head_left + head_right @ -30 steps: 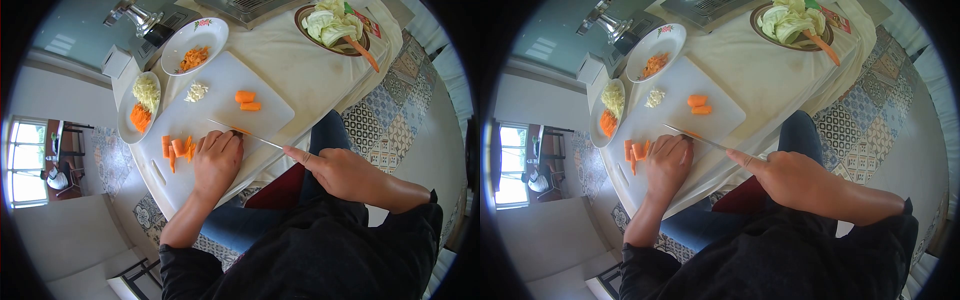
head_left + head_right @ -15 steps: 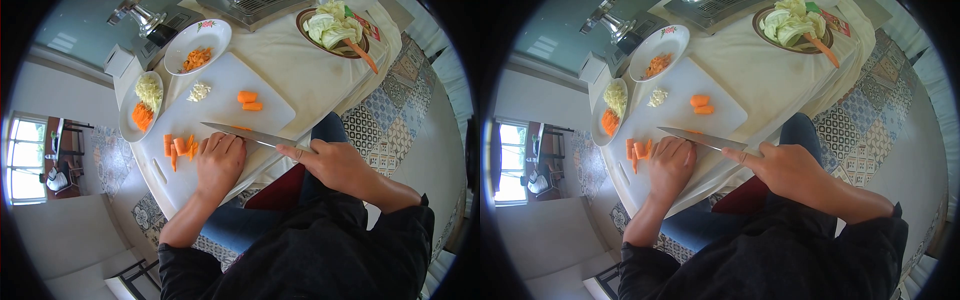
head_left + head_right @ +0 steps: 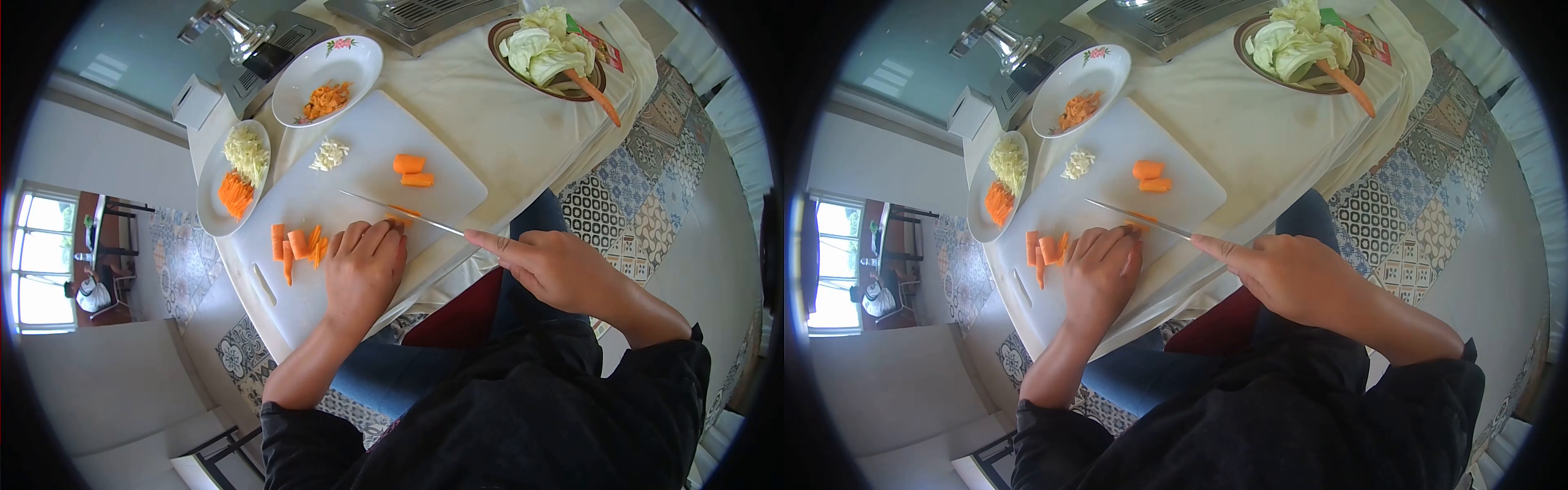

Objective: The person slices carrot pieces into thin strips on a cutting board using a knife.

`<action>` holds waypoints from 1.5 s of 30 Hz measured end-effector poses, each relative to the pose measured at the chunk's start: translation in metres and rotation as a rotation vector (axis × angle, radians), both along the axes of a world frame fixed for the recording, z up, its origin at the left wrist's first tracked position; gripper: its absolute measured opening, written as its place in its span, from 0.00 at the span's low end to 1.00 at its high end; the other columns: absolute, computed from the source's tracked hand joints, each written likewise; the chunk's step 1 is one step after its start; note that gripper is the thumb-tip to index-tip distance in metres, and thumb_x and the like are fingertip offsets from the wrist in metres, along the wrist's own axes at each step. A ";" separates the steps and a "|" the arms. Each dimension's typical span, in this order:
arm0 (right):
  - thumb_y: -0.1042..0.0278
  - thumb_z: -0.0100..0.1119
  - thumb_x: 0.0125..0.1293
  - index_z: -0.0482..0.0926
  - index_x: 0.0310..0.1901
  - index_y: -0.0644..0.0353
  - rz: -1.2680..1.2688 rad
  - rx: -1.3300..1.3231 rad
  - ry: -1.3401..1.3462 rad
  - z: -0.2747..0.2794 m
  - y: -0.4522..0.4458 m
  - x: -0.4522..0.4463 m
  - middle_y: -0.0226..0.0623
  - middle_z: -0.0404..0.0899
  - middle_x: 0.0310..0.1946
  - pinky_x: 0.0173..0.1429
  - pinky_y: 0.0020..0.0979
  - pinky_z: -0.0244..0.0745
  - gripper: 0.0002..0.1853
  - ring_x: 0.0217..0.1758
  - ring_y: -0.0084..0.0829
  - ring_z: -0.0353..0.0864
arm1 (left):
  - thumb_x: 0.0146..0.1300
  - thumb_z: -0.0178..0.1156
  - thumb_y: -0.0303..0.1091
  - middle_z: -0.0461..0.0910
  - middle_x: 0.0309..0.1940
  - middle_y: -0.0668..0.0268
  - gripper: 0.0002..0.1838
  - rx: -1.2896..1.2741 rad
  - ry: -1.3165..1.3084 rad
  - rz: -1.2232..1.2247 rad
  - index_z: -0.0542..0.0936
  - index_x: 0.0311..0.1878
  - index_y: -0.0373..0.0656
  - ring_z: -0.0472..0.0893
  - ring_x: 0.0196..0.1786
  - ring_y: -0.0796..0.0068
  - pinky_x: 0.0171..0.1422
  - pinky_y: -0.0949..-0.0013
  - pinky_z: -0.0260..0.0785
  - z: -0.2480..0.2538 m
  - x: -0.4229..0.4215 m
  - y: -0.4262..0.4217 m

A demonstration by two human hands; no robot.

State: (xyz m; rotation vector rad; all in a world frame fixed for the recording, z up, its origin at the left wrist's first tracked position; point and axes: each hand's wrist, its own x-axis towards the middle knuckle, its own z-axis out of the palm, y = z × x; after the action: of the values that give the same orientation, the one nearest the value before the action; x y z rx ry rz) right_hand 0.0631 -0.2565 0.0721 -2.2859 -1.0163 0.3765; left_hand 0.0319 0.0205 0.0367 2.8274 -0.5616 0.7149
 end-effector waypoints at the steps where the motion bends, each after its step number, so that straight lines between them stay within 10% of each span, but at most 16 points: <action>1: 0.71 0.56 0.72 0.67 0.76 0.40 -0.002 -0.010 -0.007 0.001 -0.001 0.000 0.42 0.72 0.22 0.34 0.44 0.72 0.32 0.26 0.44 0.76 | 0.52 0.71 0.25 0.85 0.37 0.71 0.09 -0.004 0.000 0.003 0.86 0.38 0.43 0.83 0.41 0.69 0.45 0.63 0.75 -0.001 -0.001 0.000; 35: 0.73 0.56 0.67 0.69 0.75 0.40 0.042 -0.053 -0.149 -0.014 0.021 -0.007 0.42 0.77 0.26 0.30 0.44 0.76 0.34 0.23 0.45 0.79 | 0.53 0.69 0.26 0.79 0.31 0.67 0.05 0.013 -0.029 0.048 0.80 0.30 0.42 0.80 0.39 0.65 0.44 0.60 0.72 -0.003 -0.004 -0.009; 45: 0.70 0.53 0.73 0.69 0.74 0.43 0.047 0.079 -0.025 -0.014 0.001 0.008 0.47 0.75 0.23 0.33 0.43 0.74 0.28 0.24 0.45 0.78 | 0.56 0.67 0.26 0.86 0.47 0.66 0.11 -0.204 -0.055 0.329 0.85 0.44 0.41 0.83 0.51 0.60 0.58 0.57 0.72 -0.020 -0.024 -0.034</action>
State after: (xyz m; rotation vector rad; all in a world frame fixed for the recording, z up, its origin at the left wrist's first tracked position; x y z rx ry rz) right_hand 0.0714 -0.2552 0.0580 -2.2046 -1.0799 0.3216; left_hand 0.0084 -0.0136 0.0170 2.7393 -0.0220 0.8524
